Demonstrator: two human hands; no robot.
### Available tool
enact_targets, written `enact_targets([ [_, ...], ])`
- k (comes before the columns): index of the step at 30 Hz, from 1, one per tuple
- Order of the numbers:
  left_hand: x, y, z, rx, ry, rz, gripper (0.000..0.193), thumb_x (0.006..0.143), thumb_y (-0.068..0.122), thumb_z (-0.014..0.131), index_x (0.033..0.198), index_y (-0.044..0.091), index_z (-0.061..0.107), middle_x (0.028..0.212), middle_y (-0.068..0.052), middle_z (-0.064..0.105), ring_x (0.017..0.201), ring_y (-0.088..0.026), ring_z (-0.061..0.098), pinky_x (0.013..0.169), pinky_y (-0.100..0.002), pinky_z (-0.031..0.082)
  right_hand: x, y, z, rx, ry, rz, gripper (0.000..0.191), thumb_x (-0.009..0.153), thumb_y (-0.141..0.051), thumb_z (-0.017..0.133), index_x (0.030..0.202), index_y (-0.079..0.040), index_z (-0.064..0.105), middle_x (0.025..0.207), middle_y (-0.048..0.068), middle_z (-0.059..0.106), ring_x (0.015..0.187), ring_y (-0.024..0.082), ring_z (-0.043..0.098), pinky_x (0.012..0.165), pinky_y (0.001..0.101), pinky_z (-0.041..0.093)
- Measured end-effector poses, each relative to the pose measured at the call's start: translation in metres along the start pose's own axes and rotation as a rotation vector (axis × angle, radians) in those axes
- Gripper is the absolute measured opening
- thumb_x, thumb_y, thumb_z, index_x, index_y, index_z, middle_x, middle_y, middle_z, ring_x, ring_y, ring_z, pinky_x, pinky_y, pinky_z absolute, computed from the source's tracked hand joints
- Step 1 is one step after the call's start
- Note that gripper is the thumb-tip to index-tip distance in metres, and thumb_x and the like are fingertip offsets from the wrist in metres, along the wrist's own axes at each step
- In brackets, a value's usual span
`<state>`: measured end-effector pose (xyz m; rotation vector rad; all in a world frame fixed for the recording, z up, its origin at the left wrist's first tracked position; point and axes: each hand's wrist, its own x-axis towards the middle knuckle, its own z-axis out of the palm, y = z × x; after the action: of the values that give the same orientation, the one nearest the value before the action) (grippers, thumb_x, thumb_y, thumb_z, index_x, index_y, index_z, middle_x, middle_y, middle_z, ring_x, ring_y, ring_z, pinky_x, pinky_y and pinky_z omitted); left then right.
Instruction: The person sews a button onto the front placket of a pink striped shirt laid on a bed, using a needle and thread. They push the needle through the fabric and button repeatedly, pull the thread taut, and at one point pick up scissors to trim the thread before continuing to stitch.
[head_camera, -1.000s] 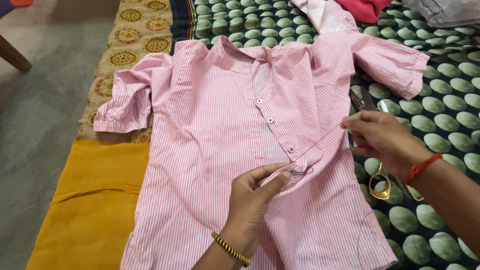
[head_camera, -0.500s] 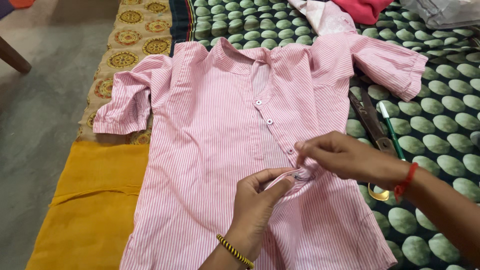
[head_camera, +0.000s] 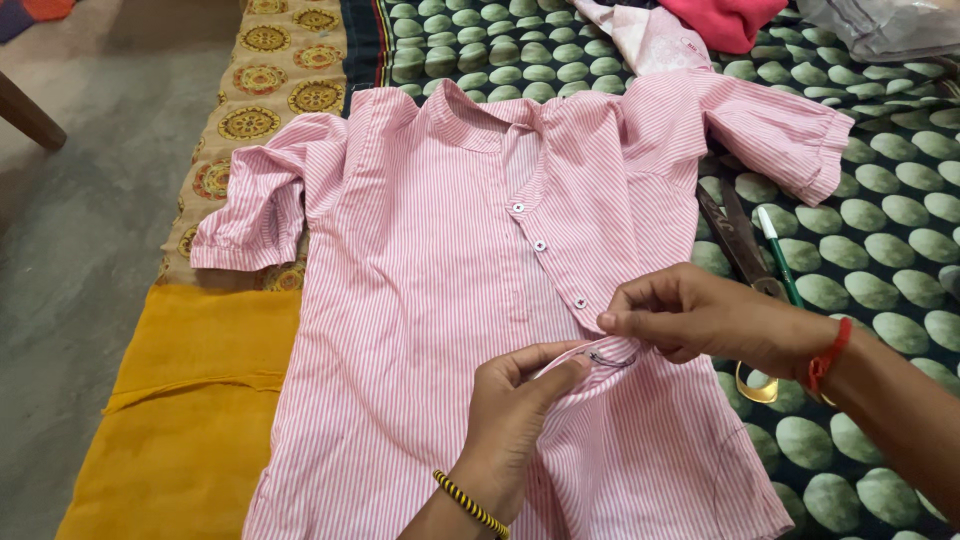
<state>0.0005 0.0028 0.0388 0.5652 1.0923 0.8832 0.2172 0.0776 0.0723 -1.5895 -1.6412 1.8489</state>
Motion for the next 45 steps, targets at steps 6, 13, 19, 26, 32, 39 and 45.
enact_targets([
  [6,0.001,-0.002,0.003,-0.002,-0.011,0.027,0.03,0.082,0.013,0.076,0.108,0.0,0.08,0.091,-0.005,0.078,0.084,-0.01,0.069,0.079,-0.024,0.054,0.005,0.005,-0.009,0.324,0.031,0.0,0.047,0.102,-0.042,0.06,0.067,-0.014,0.046,0.058,-0.011,0.03,0.049,0.004,0.024,0.044,0.0277,0.02],
  [13,0.0,-0.002,0.002,-0.027,-0.001,0.028,0.029,0.082,0.012,0.075,0.107,0.0,0.08,0.092,-0.005,0.079,0.084,-0.01,0.07,0.08,-0.024,0.055,0.007,0.001,-0.004,-0.605,0.729,-0.202,0.058,0.095,-0.042,0.068,0.051,-0.008,0.054,0.043,0.004,0.04,0.036,0.018,0.034,0.041,0.0368,0.026],
  [19,-0.002,-0.008,0.003,-0.018,0.038,0.074,0.028,0.081,0.013,0.075,0.105,-0.001,0.081,0.092,-0.006,0.079,0.082,-0.01,0.07,0.078,-0.023,0.055,0.002,-0.005,-0.001,-1.2,1.066,-0.541,0.046,0.098,-0.031,0.069,0.057,-0.01,0.067,0.053,0.01,0.057,0.045,0.031,0.055,0.045,0.0427,0.039],
  [26,0.001,-0.016,0.012,-0.023,0.044,0.218,0.024,0.078,0.008,0.078,0.1,-0.003,0.082,0.088,-0.008,0.081,0.074,-0.009,0.07,0.071,-0.023,0.056,0.017,0.015,-0.01,-1.494,0.98,-0.648,0.033,0.097,-0.023,0.065,0.066,-0.011,0.066,0.056,0.006,0.063,0.049,0.029,0.062,0.044,0.0415,0.044],
  [32,-0.003,-0.02,0.001,-0.016,0.042,0.282,0.023,0.078,0.006,0.079,0.098,-0.003,0.082,0.086,-0.007,0.082,0.073,-0.009,0.072,0.071,-0.022,0.057,0.015,0.039,-0.032,-1.432,1.075,-0.49,0.03,0.095,-0.025,0.064,0.068,-0.013,0.066,0.065,0.009,0.064,0.061,0.031,0.064,0.053,0.0432,0.046],
  [39,0.001,-0.019,0.008,0.016,0.081,0.316,0.019,0.082,0.006,0.077,0.098,-0.002,0.082,0.086,-0.005,0.08,0.073,-0.008,0.069,0.07,-0.022,0.056,0.014,0.034,-0.022,-0.87,1.044,-0.2,0.049,0.099,-0.044,0.067,0.067,-0.007,0.069,0.053,0.009,0.057,0.048,0.025,0.056,0.049,0.0384,0.04],
  [45,-0.014,-0.015,0.012,0.437,0.05,0.653,0.016,0.082,0.005,0.072,0.095,0.005,0.081,0.089,-0.007,0.083,0.082,-0.013,0.08,0.076,-0.026,0.061,0.014,0.016,-0.022,-0.356,0.754,-0.316,0.035,0.096,-0.036,0.067,0.109,-0.004,0.072,0.057,-0.002,0.047,0.05,0.008,0.037,0.044,0.032,0.028],
])
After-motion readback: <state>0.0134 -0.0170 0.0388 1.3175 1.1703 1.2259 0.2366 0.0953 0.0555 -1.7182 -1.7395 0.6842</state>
